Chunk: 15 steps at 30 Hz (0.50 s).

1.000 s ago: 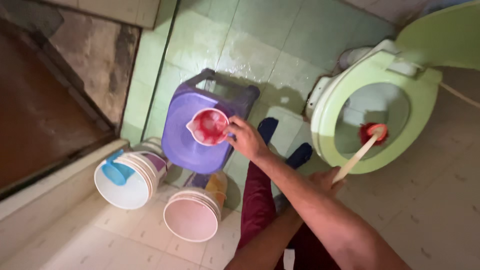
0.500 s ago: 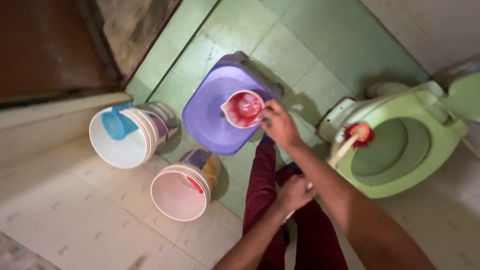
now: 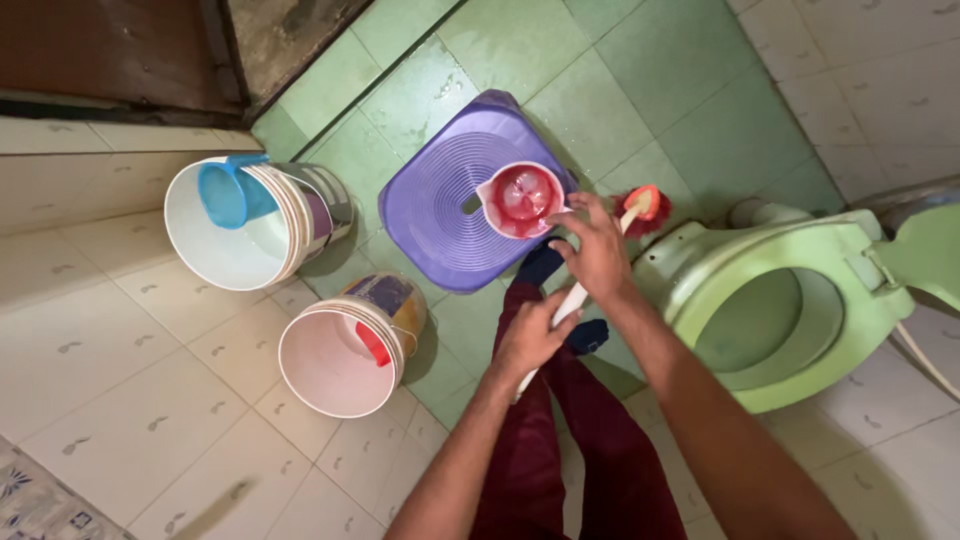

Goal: The person pours a red cleaning liquid from a cup into a toilet bowl and then uses a toilet brush to scrub the inside of the bowl. The person sits on a small stool while performing the scrubbing action.

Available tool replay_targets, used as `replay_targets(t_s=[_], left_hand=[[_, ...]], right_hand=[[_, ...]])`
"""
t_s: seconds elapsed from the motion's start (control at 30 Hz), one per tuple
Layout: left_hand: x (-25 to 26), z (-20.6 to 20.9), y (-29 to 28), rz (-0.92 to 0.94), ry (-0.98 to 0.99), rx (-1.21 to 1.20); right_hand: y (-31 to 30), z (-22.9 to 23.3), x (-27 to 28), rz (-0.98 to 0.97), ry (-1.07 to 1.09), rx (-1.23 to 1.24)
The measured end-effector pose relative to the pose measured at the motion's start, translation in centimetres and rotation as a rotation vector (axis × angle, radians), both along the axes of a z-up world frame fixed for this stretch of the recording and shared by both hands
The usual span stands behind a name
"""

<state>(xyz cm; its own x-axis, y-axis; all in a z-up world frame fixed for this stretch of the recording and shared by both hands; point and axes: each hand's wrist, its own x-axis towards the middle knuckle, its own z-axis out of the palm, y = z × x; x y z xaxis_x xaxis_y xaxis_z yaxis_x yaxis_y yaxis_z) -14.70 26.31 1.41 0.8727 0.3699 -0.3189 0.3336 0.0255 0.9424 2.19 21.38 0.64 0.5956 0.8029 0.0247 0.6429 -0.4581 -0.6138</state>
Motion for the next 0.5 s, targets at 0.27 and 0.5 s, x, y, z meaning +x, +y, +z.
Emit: replay_targets(t_s=[0.27,0.5], left_hand=[[1.1,1.3,-0.8,-0.044,0.168,0.067],[3.4,2.8,-7.5,-0.387,0.223,0.358]], right_hand=[[-4.7,2.9,-3.5,-0.321,-0.128,0.137],[-13.8,0.7,-7.0,-0.993,0.494,0.136]])
